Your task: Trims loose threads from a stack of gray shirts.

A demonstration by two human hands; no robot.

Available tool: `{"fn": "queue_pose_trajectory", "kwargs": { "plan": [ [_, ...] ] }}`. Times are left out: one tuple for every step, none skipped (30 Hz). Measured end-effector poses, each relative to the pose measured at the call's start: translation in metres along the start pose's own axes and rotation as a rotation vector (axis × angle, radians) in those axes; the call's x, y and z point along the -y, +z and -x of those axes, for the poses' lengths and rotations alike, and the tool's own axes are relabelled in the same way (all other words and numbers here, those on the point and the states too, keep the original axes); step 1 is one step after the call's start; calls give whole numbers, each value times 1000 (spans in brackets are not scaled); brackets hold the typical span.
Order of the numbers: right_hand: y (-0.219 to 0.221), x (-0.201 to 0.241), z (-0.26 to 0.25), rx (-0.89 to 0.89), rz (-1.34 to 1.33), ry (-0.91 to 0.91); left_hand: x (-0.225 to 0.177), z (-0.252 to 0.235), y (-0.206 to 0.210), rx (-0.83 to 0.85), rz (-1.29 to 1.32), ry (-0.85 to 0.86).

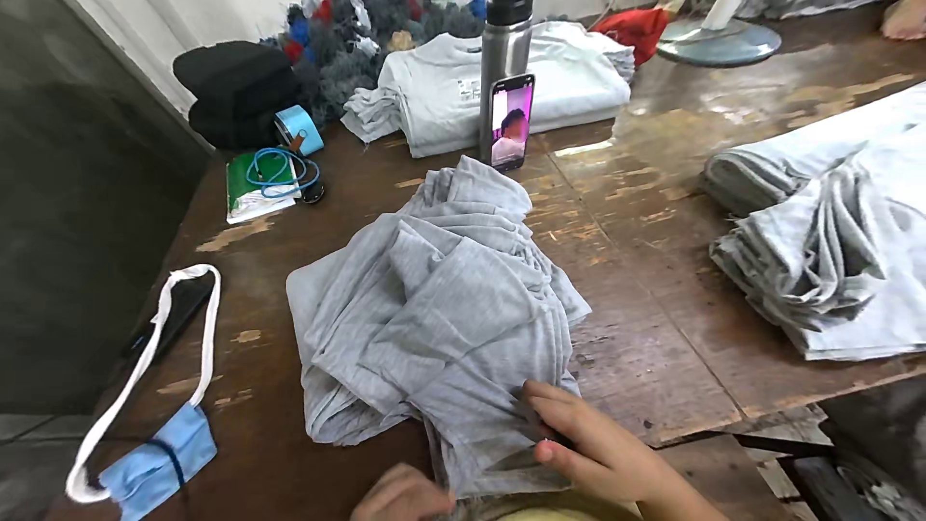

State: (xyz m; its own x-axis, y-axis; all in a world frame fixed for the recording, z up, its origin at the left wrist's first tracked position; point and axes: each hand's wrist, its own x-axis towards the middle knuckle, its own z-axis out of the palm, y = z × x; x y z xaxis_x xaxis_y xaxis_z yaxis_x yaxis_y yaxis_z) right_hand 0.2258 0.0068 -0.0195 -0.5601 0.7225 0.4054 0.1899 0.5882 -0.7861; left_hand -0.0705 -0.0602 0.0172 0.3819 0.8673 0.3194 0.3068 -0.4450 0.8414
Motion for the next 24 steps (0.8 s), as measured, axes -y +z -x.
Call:
{"fn": "queue_pose_trajectory", "kwargs": {
  "plan": [
    [1,1,0,0,12,4,-2,-7,11,-81,-111,-32],
    [1,1,0,-2,24,7,-2,-13,22,-141,-190,-59],
    [2,2,1,-2,35,11,-1,-17,31,-180,-244,-73],
    [2,2,1,-2,39,13,3,-20,39,-217,-282,-73],
    [3,2,1,-4,42,13,8,-21,44,-258,-308,-62],
    [3,1,1,-7,43,11,13,-22,48,-299,-338,-44],
    [3,1,1,-7,45,11,16,-24,50,-340,-376,-30],
    [4,1,1,-6,52,10,17,-25,51,-372,-408,-23],
    [5,1,0,-5,68,10,16,-26,52,-384,-433,-32],
    [6,1,0,-3,89,14,16,-28,53,-385,-450,-50],
    [7,2,-1,-2,110,17,14,-29,53,-371,-456,-77],
    [7,2,-1,1,127,18,13,-30,53,-359,-453,-94],
    [7,2,-1,4,134,17,13,-31,51,-350,-442,-99],
    [7,2,-1,8,132,15,12,-30,49,-343,-424,-98],
    [7,2,-1,10,128,13,12,-30,47,-345,-394,-93],
    [7,2,-1,7,122,9,11,-29,45,-348,-350,-93],
    [7,1,-1,2,113,4,9,-27,42,-344,-293,-98],
    [6,0,-1,-2,99,0,7,-24,39,-325,-219,-108],
    [6,0,-1,-5,84,-1,4,-21,35,-296,-140,-117],
    [5,-1,0,-5,69,0,1,-18,31,-257,-74,-122],
    [5,-1,0,-6,56,3,-2,-16,27,-208,-20,-112],
    [4,-1,0,-8,44,1,-4,-14,24,-150,34,-88],
    [4,-1,0,-12,32,-1,-5,-13,23,-94,93,-53],
    [3,-1,-1,-18,19,-3,-4,-12,25,-65,131,-7]
  ]
}}
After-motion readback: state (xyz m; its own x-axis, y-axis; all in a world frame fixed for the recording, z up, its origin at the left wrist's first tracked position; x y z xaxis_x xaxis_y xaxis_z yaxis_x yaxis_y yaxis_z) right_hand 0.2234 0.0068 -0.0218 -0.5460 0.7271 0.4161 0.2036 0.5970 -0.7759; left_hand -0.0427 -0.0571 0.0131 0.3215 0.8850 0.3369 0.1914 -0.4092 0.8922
